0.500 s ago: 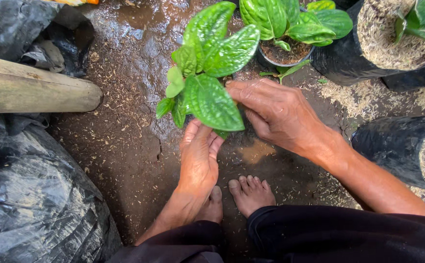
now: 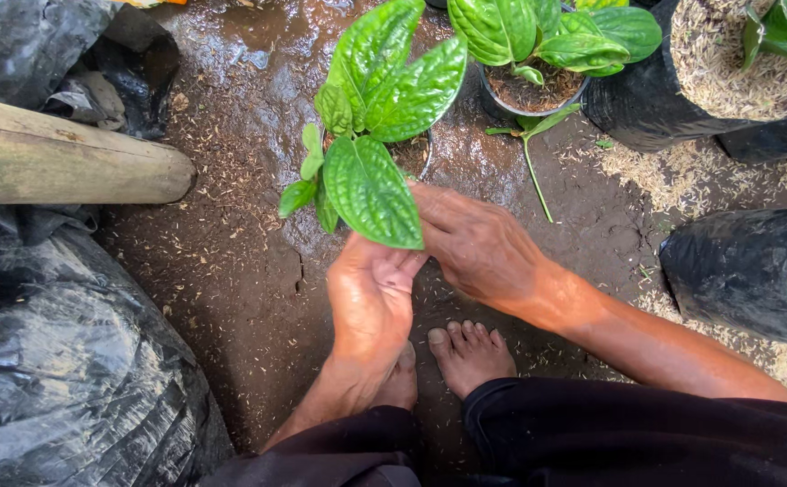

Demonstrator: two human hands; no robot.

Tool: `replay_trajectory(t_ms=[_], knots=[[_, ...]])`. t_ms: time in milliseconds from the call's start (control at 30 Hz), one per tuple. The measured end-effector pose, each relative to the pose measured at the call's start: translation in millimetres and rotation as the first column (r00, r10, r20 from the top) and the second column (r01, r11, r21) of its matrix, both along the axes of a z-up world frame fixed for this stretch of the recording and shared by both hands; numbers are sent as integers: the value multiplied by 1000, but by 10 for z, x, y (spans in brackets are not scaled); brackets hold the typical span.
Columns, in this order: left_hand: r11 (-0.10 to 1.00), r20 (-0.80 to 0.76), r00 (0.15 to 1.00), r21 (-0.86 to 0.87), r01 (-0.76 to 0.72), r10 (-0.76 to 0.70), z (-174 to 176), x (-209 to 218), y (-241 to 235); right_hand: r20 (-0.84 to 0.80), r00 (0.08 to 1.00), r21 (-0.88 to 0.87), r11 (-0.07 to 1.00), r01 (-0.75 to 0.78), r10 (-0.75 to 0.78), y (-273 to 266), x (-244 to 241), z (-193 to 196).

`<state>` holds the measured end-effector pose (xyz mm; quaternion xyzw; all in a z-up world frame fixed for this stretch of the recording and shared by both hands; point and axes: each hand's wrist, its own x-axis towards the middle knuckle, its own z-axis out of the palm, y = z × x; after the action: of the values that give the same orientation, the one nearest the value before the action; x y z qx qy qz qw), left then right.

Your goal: The person repeatedly wipes the leaves of a potted plant using a yellow sponge. They dip the sponge into a bucket of liquid and continue cleaning the same plant's leaves throughout the clip.

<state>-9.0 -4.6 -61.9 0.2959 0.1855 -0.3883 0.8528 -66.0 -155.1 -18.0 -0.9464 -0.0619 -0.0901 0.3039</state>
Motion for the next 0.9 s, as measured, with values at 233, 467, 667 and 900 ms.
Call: replay_trajectory(t_ms=[233,467,667,900], knots=[[992,-171,982,-79,-101,86,127,108,107,-187,981,182,983,-14,48,-13,-364,206],[999,-48,999,38,8,-6,74,56,70,-70,989,219,966,140,-128,-217,-374,433],[1000,8,1000,11,-8,7,75,80,24,83,981,56,984,170,-174,42,-133,39],[1000,-28,1000,-30,2,-3,100,114,139,-153,988,317,945,74,-27,-113,-642,14]])
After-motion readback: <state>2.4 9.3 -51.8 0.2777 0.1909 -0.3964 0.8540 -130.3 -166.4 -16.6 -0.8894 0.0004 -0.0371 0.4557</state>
